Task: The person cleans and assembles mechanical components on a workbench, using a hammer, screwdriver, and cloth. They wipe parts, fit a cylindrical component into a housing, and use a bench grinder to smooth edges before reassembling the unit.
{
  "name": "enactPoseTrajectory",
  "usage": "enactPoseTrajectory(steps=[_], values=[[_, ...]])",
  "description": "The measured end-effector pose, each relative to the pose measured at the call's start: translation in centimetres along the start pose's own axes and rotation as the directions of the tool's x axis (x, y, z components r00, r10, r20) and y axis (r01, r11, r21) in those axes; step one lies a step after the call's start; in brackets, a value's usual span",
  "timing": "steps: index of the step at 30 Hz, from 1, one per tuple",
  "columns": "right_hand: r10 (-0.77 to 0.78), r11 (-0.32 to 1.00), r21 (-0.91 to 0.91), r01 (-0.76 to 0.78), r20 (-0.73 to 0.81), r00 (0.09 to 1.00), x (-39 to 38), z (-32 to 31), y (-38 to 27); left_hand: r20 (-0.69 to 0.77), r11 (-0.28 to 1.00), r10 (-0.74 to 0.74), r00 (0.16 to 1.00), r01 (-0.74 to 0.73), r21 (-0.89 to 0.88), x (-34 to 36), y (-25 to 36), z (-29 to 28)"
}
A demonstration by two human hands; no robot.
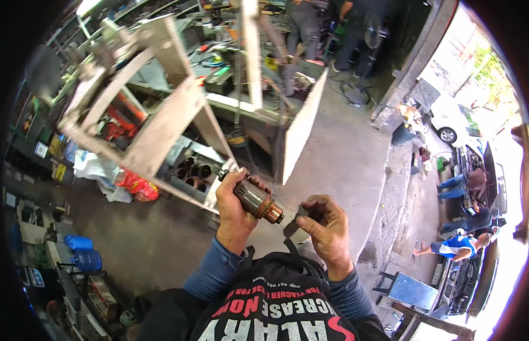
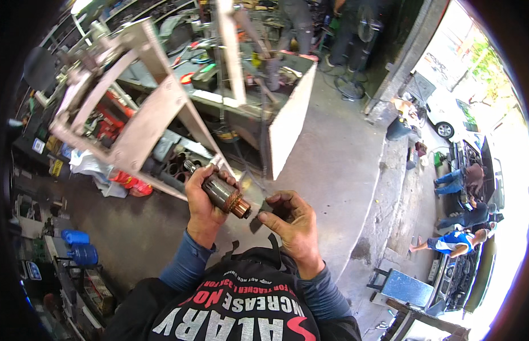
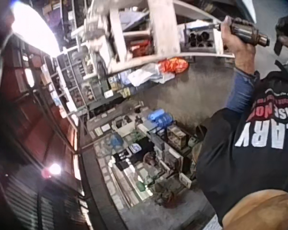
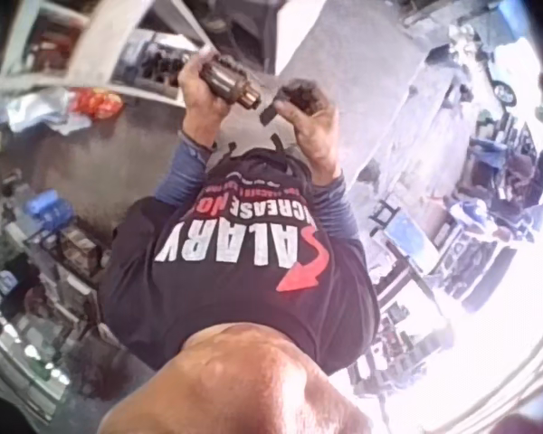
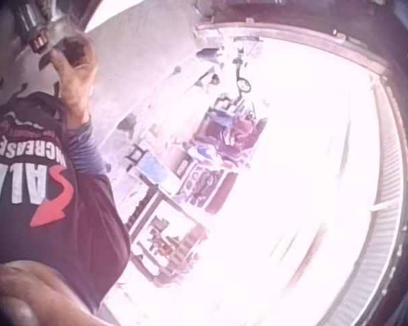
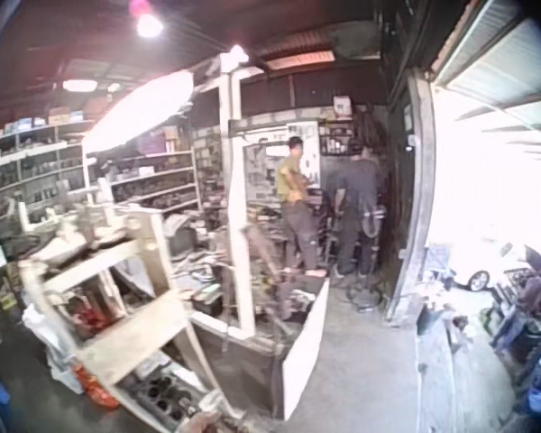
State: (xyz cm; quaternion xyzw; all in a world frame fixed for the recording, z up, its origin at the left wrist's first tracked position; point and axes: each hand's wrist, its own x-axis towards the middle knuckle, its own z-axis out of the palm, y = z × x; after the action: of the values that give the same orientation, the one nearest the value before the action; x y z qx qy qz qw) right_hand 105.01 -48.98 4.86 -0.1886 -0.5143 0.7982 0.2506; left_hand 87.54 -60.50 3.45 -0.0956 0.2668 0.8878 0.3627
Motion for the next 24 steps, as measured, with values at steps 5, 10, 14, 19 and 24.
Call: enactPoseTrajectory(steps=[5,10,14,19,24], values=[[-0.191,0.919,-0.368,0.140,-0.106,0.976,5.4,-10.0,-3.4,-0.021,0.994,-0.098,0.995,0.099,0.055,6.2,-12.3,8.6],[-0.503,0.473,-0.830,0.295,0.020,0.864,8.7,-19.5,-7.8,-0.082,0.982,-0.099,0.992,0.111,0.150,10.6,-21.3,15.5],[-0.490,0.379,-0.887,0.265,0.051,0.871,12.0,-24.3,-8.9,0.012,0.977,-0.067,0.998,0.063,0.204,15.2,-26.3,19.0],[-0.367,0.509,-0.848,0.148,-0.058,0.928,18.4,-30.9,-9.8,0.085,0.889,-0.043,0.995,0.000,0.457,22.7,-31.7,23.2],[-0.289,0.487,-0.873,-0.018,-0.180,0.940,28.2,-37.5,-11.4,0.163,0.926,-0.118,0.979,0.049,0.374,32.5,-36.8,29.0]])
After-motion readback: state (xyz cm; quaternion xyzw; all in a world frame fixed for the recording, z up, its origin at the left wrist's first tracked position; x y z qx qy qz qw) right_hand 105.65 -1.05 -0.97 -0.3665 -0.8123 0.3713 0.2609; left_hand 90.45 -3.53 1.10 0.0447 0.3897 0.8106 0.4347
